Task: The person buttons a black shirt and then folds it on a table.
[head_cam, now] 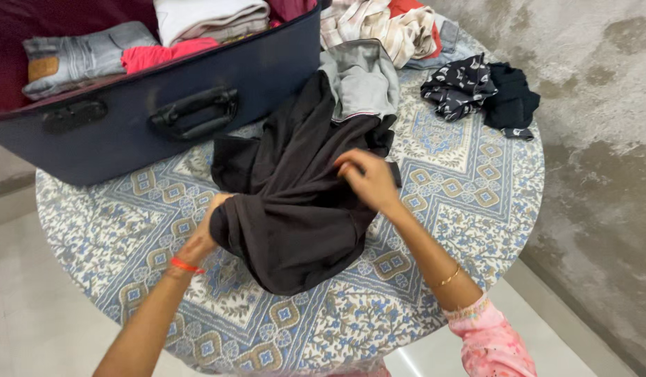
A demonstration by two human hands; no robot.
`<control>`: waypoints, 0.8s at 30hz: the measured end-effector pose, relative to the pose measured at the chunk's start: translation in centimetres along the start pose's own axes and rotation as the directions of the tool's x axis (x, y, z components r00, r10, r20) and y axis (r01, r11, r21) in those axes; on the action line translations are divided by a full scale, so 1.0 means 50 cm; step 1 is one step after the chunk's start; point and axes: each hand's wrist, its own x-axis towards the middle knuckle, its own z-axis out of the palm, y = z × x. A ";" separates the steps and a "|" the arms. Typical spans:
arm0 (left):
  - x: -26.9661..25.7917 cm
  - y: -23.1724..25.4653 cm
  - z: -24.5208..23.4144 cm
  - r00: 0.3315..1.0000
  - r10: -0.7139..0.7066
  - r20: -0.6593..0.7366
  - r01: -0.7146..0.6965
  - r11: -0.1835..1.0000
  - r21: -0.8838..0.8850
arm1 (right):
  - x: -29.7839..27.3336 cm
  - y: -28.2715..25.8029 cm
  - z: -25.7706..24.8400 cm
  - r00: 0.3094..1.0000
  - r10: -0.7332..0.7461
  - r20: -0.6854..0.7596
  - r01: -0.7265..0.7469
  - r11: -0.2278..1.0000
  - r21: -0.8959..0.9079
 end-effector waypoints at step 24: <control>0.088 0.027 -0.053 0.994 0.094 -0.053 -0.034 0.741 0.670 | -0.033 0.154 -0.149 0.761 0.646 -0.058 -0.422 0.426 -0.800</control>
